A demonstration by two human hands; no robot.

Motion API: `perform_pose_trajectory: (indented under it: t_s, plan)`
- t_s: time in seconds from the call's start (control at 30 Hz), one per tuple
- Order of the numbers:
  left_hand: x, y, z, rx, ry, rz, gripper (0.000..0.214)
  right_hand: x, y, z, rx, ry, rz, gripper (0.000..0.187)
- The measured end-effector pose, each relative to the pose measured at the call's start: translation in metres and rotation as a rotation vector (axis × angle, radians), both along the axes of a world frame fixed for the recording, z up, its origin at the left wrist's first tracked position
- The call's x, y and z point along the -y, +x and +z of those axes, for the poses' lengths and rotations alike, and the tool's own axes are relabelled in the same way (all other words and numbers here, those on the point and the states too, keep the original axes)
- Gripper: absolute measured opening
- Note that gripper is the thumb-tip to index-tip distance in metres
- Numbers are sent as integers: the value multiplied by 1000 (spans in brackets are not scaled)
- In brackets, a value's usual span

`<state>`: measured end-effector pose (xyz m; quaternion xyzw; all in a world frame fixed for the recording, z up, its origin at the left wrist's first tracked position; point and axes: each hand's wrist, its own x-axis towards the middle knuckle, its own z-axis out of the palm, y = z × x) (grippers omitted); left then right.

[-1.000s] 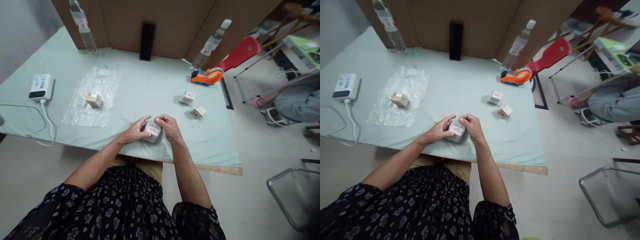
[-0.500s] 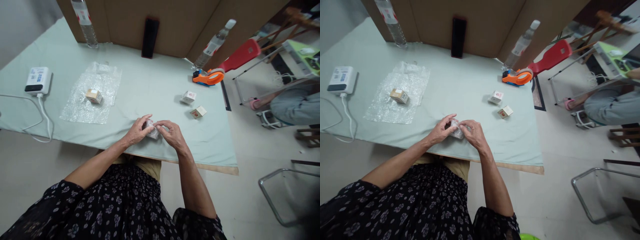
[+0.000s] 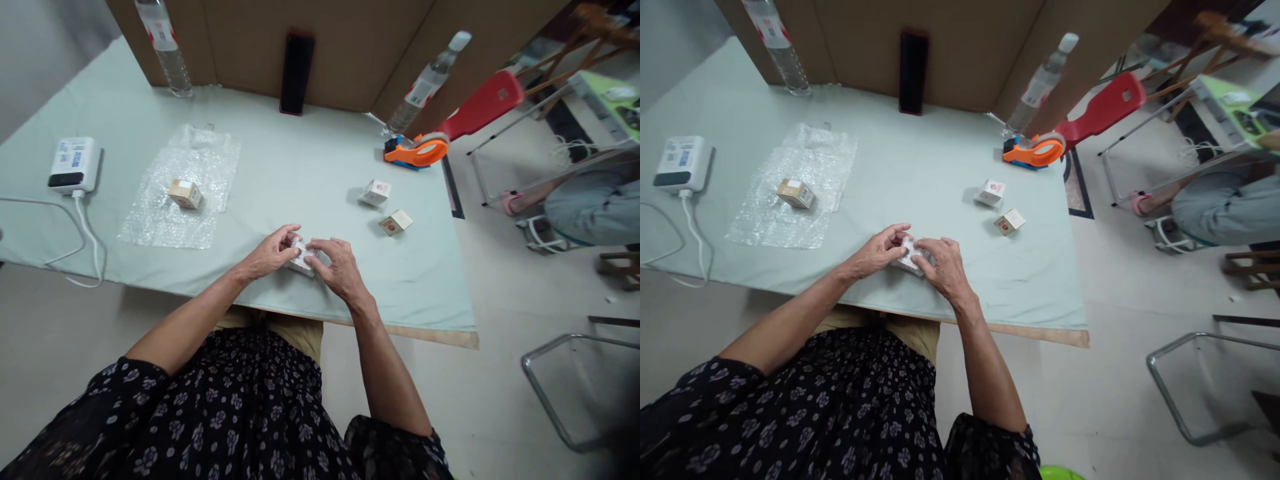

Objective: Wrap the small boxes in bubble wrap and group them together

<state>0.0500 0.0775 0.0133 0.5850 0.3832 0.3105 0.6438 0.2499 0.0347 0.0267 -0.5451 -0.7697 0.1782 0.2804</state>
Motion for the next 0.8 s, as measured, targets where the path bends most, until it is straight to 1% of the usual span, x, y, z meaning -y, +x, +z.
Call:
perform_pose_trajectory:
  t_s: [0.13, 0.2, 0.27, 0.33, 0.4, 0.47, 0.57, 0.63, 0.7, 0.73, 0.8]
  plan:
    - [-2, 1, 4, -53, 17, -10, 61, -3, -1, 1, 12, 20, 26, 19]
    - [-6, 0, 8, -95, 28, -60, 62, -3, -1, 3, 9, 17, 45, 17]
    - [-11, -2, 13, -146, 41, -129, 63, 0, -1, 5, -25, 16, 45, 20]
    - [-15, -3, 17, -187, 57, -180, 63, 7, 1, 6, -100, 18, 2, 30]
    - [-15, -3, 19, -204, 79, -193, 62, 17, 6, 5, -193, 25, -89, 37]
    - [-11, -1, 20, -208, 109, -179, 62, 29, 13, 0, -263, 36, -186, 38]
    - [-2, 3, 20, -204, 154, -138, 62, 48, 27, -12, -318, 48, -300, 33]
    - [1, 5, 21, -188, 129, -115, 63, 59, 36, -23, -346, 62, -374, 29]
    - [-6, 8, 23, -155, 51, -85, 66, 68, 43, -33, -364, 94, -444, 26]
    - [-13, 11, 25, -136, 13, -56, 67, 72, 46, -38, -368, 116, -475, 25]
    - [-35, 23, 28, -102, -30, 37, 68, 76, 49, -44, -369, 157, -516, 23]
